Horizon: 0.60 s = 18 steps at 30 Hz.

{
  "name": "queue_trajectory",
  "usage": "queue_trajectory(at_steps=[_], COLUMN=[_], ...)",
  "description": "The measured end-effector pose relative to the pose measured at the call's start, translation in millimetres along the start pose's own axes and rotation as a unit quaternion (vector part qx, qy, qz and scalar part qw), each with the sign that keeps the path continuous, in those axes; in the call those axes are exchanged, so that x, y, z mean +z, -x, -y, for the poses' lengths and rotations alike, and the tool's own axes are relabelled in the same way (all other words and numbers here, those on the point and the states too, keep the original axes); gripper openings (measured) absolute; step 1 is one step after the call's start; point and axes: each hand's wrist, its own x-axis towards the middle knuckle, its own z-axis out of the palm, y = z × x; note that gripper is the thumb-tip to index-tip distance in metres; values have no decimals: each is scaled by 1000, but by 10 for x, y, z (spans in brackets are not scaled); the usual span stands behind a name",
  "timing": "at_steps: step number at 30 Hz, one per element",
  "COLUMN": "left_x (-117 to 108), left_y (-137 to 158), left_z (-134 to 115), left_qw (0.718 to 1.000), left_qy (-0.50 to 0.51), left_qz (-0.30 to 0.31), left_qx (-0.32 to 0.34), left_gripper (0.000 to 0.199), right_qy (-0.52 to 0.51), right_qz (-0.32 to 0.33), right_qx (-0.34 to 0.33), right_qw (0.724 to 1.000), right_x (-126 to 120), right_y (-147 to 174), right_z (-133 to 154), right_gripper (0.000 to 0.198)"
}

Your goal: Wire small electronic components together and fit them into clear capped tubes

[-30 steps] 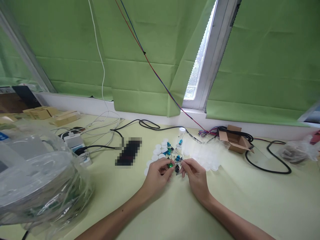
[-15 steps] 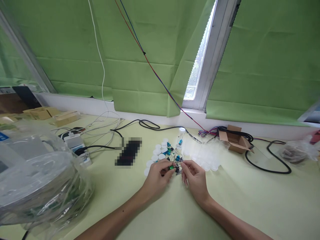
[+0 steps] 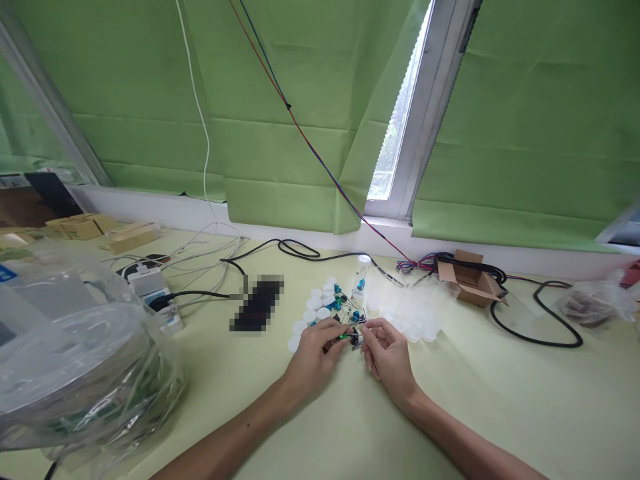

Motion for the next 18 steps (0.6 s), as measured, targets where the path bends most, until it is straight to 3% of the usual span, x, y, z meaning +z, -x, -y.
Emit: queue_trajectory(at_steps=[18], left_x=[5], left_y=[27], left_z=[26], left_qw=[998], left_qy=[-22], left_qz=[-1], left_qx=[62], left_gripper=[31], right_qy=[5], right_qz=[9], right_qx=[30], right_qw=[1000], right_x=[-35], right_y=[-56], right_z=[-107], right_gripper=[41])
